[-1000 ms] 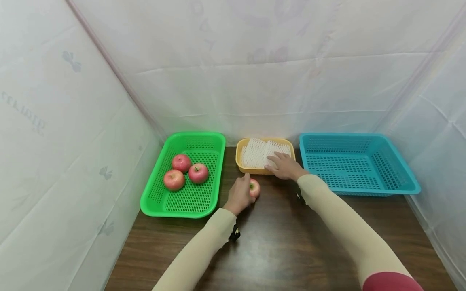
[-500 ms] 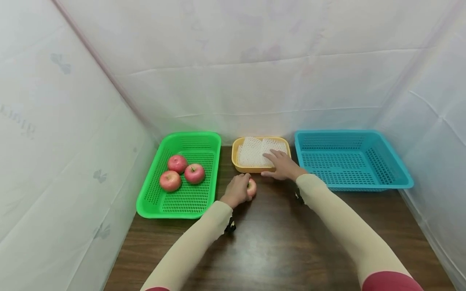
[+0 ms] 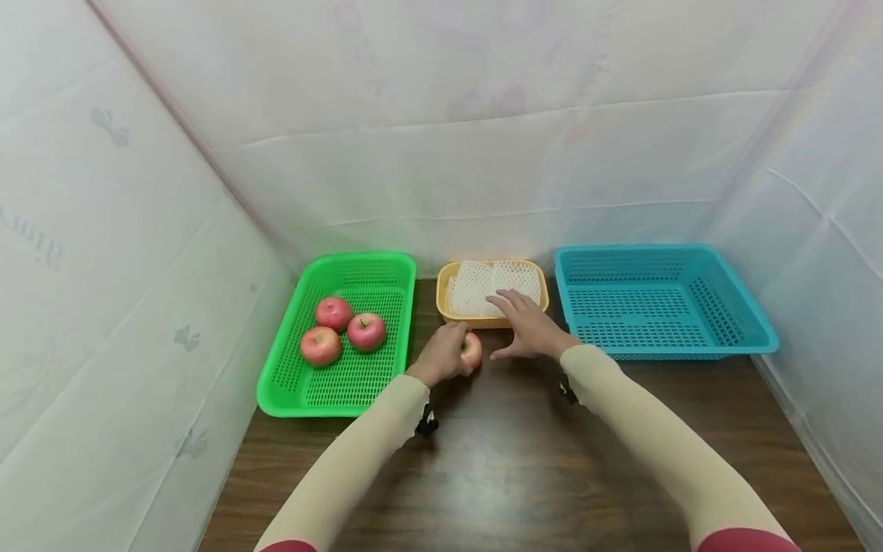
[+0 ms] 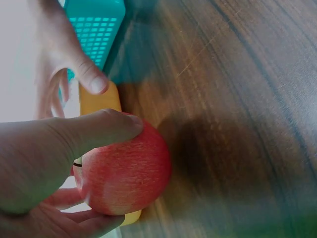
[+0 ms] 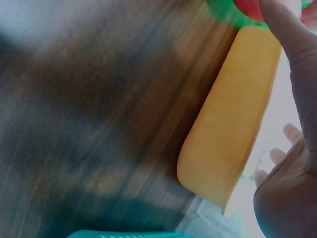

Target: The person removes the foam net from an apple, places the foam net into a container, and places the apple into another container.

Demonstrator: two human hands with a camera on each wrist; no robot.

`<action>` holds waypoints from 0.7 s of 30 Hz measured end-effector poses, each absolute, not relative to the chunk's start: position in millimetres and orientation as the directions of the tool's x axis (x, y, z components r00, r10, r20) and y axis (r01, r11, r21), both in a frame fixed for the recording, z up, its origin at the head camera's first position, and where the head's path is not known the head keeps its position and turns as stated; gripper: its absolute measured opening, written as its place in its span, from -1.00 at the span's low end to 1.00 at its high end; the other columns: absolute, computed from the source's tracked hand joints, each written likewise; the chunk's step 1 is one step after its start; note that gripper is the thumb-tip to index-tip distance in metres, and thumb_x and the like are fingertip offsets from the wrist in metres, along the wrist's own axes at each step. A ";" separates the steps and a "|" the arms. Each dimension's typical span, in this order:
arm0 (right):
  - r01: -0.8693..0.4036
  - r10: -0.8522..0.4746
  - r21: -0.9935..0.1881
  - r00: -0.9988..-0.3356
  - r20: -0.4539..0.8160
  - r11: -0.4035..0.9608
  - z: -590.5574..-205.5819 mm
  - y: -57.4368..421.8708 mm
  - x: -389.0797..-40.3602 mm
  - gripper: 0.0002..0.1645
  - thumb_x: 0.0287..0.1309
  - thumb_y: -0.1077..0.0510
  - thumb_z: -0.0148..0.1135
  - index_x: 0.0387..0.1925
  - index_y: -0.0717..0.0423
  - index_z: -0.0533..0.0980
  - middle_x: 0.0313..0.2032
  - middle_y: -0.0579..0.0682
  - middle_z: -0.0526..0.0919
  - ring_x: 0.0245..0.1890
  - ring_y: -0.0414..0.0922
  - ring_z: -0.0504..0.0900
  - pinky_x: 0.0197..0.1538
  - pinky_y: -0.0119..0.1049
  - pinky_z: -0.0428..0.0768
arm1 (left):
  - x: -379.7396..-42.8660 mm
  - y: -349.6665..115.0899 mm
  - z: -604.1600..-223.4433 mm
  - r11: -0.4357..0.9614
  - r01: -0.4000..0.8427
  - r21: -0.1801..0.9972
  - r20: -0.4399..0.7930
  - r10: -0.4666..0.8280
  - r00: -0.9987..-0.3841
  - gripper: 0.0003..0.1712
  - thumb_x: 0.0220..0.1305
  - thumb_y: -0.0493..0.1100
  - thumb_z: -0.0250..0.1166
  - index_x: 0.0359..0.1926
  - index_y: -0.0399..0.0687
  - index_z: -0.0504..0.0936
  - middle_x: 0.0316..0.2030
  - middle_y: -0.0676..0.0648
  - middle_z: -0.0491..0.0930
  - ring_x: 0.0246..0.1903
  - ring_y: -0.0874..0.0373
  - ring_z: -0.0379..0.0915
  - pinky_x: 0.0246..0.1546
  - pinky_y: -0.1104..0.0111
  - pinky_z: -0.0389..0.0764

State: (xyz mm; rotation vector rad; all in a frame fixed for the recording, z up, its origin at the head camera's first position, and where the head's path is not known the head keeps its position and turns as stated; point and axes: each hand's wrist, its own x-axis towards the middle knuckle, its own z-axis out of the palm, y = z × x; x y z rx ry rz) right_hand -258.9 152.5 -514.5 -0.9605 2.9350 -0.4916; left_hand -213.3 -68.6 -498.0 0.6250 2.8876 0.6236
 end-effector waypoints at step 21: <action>-0.614 -0.601 -0.380 -0.781 0.167 0.692 -522.9 123.5 -238.1 0.39 -0.31 -0.42 0.51 0.47 0.03 0.07 0.45 0.04 0.11 0.44 0.01 0.08 0.43 0.02 0.08 | -220.5 -94.2 -478.4 0.809 0.403 0.428 0.036 0.431 -0.902 -0.14 -0.20 -0.09 0.62 0.18 -0.16 0.46 0.07 -0.15 0.48 -0.05 -0.01 0.47 -0.04 0.17 0.54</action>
